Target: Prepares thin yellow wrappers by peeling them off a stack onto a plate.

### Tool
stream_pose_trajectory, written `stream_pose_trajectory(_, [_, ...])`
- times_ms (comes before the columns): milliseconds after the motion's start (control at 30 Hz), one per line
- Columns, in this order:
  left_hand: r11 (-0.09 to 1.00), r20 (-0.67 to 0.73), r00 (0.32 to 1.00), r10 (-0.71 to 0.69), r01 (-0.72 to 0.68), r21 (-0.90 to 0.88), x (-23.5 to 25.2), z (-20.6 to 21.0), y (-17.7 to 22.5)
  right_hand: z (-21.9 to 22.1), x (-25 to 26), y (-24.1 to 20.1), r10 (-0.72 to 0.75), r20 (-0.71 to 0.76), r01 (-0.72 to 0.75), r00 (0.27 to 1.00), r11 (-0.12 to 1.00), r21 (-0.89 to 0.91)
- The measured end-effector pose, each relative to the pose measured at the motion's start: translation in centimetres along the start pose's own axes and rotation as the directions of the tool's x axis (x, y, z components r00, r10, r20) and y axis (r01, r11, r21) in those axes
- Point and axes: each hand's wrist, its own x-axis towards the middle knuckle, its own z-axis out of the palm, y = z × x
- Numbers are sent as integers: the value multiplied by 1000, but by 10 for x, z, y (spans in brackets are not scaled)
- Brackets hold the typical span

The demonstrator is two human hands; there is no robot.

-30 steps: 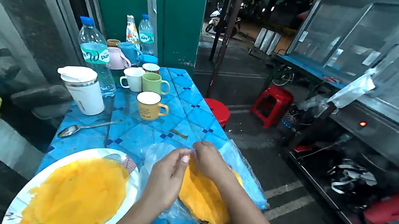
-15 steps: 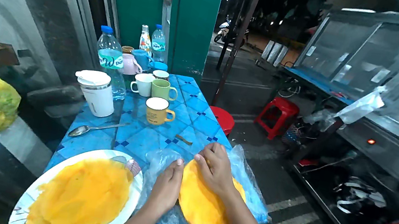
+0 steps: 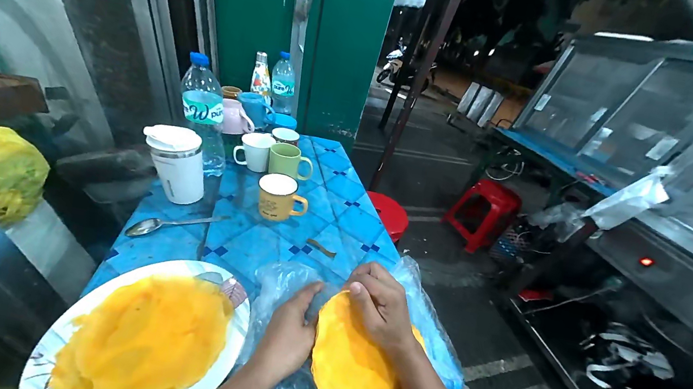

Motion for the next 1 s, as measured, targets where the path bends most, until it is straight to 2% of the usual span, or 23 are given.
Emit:
stream_pose_trajectory(67, [987,-162,982,93,-112,-117,-5,4,-2,-2,0,-1,-11,6,10,1000,999,50])
stream_pose_trajectory(167, [896,-409,885,223,-352,-272,-9,5,2,-3,-1,-1,-20,23,18,1000,997,75])
stream_pose_trajectory(233, [890,-464,864,195,-355,-287,-11,4,10,-2,-1,0,-26,30,23,999,996,81])
stream_pose_trajectory(300, [927,-379,919,107,-230,-295,-13,0,14,-1,-1,1,-27,32,24,999,996,87])
stream_pose_trajectory(367, [970,-177,984,5,-48,-238,-16,-4,19,0,0,0,-30,26,28,999,996,85])
stream_pose_trajectory(433, [985,-36,998,-43,36,-168,-19,-4,23,0,0,0,-40,17,39,999,998,56])
stream_pose_trajectory(533, [977,-17,997,-73,68,-203,-20,0,26,-10,2,-12,-38,0,38,999,993,-110])
stream_pose_trajectory(633, [951,18,995,-95,96,-292,-19,-4,26,-33,7,-57,32,11,-27,999,935,-353])
stream_pose_trajectory(733, [960,36,994,-100,105,-260,-19,-6,31,-51,-10,-118,264,75,-204,962,869,-451])
stream_pose_trajectory(833, [936,41,993,-112,119,-332,-23,-7,43,-37,-38,-150,454,142,-309,880,772,-555])
stream_pose_trajectory(900, [886,66,987,-146,160,-436,-29,-9,56,-16,-55,-154,518,87,-360,851,696,-622])
stream_pose_trajectory(1000, [803,100,984,-149,179,-569,-38,-15,77,-7,-65,-152,451,-46,-380,891,690,-616])
